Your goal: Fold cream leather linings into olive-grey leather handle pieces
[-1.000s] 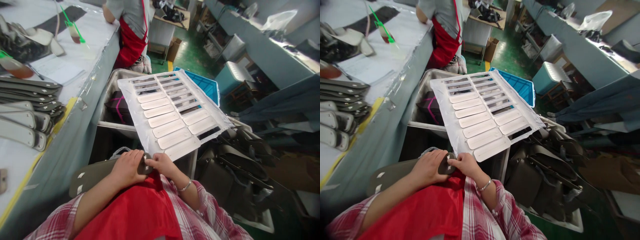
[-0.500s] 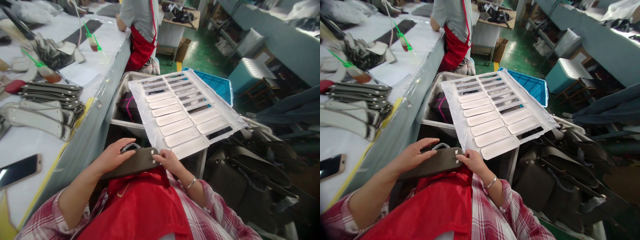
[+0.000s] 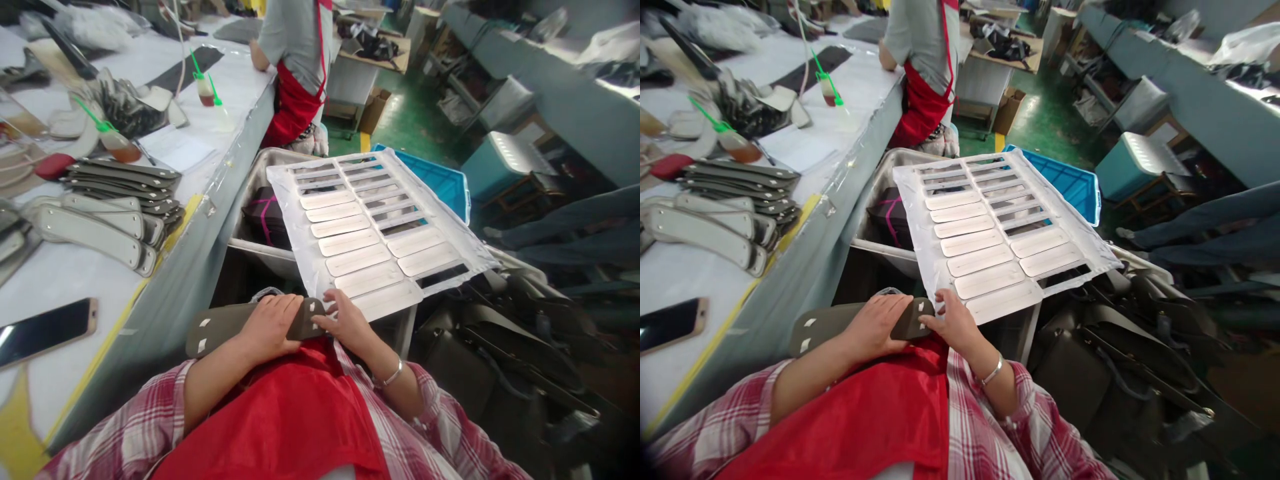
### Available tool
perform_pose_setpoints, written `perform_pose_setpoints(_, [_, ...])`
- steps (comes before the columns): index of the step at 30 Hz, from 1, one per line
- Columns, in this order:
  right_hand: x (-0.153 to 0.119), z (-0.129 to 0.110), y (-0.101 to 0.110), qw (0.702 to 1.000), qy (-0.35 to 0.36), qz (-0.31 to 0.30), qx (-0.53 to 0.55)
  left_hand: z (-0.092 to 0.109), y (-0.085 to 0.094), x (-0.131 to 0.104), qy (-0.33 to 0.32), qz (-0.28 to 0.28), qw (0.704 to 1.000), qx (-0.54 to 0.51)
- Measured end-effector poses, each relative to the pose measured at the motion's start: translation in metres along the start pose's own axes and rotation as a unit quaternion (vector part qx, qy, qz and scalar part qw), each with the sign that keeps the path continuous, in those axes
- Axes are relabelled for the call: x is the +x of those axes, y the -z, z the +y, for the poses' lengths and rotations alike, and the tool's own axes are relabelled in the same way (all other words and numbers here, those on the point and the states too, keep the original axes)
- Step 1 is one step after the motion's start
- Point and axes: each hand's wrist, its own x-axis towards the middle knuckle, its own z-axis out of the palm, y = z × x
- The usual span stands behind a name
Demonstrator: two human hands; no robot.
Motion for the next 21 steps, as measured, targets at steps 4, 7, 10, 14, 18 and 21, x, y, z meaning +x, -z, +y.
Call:
perform_pose_setpoints(4, [0.008,0.005,0.002,0.991,0.072,-0.099,0.048,-0.011,0.006,-0.008,-0.027,0.006,0.999,-0.022])
perform_pose_setpoints(7, [0.011,0.007,0.003,0.984,0.062,-0.143,0.083,-0.033,0.019,-0.031,-0.022,0.022,0.999,-0.043])
perform_pose_setpoints(10, [0.015,-0.002,0.009,0.983,0.076,-0.156,0.055,-0.058,0.031,-0.063,0.024,0.042,0.999,-0.021])
perform_pose_setpoints(14, [0.026,-0.036,0.013,0.969,0.172,-0.124,-0.126,-0.072,0.030,-0.086,0.004,0.016,0.999,0.038])
perform_pose_setpoints(18, [0.034,-0.062,-0.006,0.904,0.282,-0.136,-0.292,-0.069,0.024,-0.086,-0.037,0.011,0.996,0.078])
perform_pose_setpoints(21, [0.035,-0.062,-0.022,0.868,0.310,-0.146,-0.360,-0.067,0.024,-0.085,-0.049,0.023,0.996,0.073])
